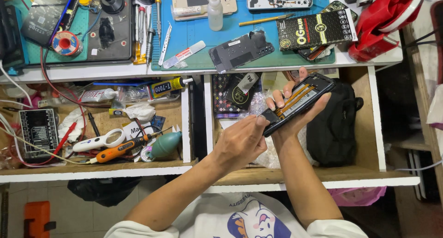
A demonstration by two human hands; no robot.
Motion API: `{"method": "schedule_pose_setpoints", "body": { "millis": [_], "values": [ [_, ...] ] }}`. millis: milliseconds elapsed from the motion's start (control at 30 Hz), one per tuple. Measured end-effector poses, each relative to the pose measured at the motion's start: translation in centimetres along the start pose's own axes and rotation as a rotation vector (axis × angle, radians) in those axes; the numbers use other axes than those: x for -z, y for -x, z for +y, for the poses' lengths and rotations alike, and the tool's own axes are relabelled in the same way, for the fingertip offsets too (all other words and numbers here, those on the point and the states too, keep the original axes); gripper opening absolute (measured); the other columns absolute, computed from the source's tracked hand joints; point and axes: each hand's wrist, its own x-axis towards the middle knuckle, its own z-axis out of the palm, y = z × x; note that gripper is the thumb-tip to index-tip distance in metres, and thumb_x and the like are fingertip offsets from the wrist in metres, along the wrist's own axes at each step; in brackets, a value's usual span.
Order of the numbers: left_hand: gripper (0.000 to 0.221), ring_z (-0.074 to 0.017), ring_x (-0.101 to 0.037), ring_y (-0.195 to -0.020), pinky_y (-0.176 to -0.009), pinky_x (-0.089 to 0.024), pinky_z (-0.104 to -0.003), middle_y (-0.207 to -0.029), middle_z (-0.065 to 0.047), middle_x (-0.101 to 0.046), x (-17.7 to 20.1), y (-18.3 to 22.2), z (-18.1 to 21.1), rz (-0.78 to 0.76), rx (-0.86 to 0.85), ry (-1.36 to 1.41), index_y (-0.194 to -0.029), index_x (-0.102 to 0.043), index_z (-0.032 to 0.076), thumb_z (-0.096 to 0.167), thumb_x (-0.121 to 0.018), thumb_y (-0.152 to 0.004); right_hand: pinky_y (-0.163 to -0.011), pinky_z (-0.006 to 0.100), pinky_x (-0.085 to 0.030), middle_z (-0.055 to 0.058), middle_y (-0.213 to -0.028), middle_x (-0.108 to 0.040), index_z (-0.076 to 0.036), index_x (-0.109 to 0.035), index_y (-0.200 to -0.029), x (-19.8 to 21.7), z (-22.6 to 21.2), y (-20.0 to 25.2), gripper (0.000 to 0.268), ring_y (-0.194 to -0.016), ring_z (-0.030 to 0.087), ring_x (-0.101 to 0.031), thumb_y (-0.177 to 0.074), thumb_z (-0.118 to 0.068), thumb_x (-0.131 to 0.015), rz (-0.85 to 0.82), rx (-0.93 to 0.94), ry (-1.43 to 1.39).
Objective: Repairing a mobile phone by inspecting and aligning the screen assembly with the frame.
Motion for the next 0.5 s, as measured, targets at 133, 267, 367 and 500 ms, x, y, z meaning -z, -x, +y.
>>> {"method": "schedule_pose_setpoints", "body": {
  "millis": [133,267,367,500],
  "values": [
    [0.084,-0.0385,-0.074,-0.083,-0.077,-0.066,-0.048,-0.096,-0.020,-0.071,0.2,-0.6,0.3,0.006,0.010,0.010,-0.156,-0.035,0.001,-0.005,-0.063,-0.077,-0.060,0.036,-0.048,0.003,-0.087,-0.042,-0.018,-0.039,-0.154,-0.3,0.1,0.0,0.087,-0.062,0.017,-0.047,-0.091,-0.077,-0.036,-0.001,-0.003,-0.029],
    [0.090,-0.0389,-0.074,-0.084,-0.074,-0.065,-0.048,-0.100,-0.020,-0.072,1.1,-1.2,0.7,-0.020,0.044,0.035,-0.159,-0.029,0.001,-0.006,-0.063,-0.076,-0.060,0.036,-0.047,0.003,-0.087,-0.041,-0.016,-0.038,-0.155,-0.7,0.0,0.2,0.088,-0.062,0.017,-0.046,-0.091,-0.077,-0.036,0.006,0.000,-0.030],
    [0.092,-0.0395,-0.074,-0.084,-0.070,-0.065,-0.049,-0.101,-0.021,-0.072,1.6,-1.7,0.9,-0.036,0.075,0.064,-0.160,-0.025,0.002,-0.006,-0.062,-0.077,-0.059,0.035,-0.047,0.003,-0.087,-0.040,-0.016,-0.037,-0.156,-0.8,0.1,0.2,0.089,-0.061,0.017,-0.045,-0.091,-0.077,-0.034,0.012,0.007,-0.025],
    [0.090,-0.0388,-0.074,-0.085,-0.067,-0.063,-0.046,-0.104,-0.021,-0.073,1.6,-1.4,0.8,-0.050,0.096,0.071,-0.160,-0.025,0.000,-0.004,-0.062,-0.079,-0.060,0.036,-0.047,0.003,-0.088,-0.040,-0.015,-0.036,-0.157,-0.9,0.2,0.2,0.090,-0.062,0.017,-0.046,-0.091,-0.077,-0.034,0.006,0.008,-0.030]
  ]
}}
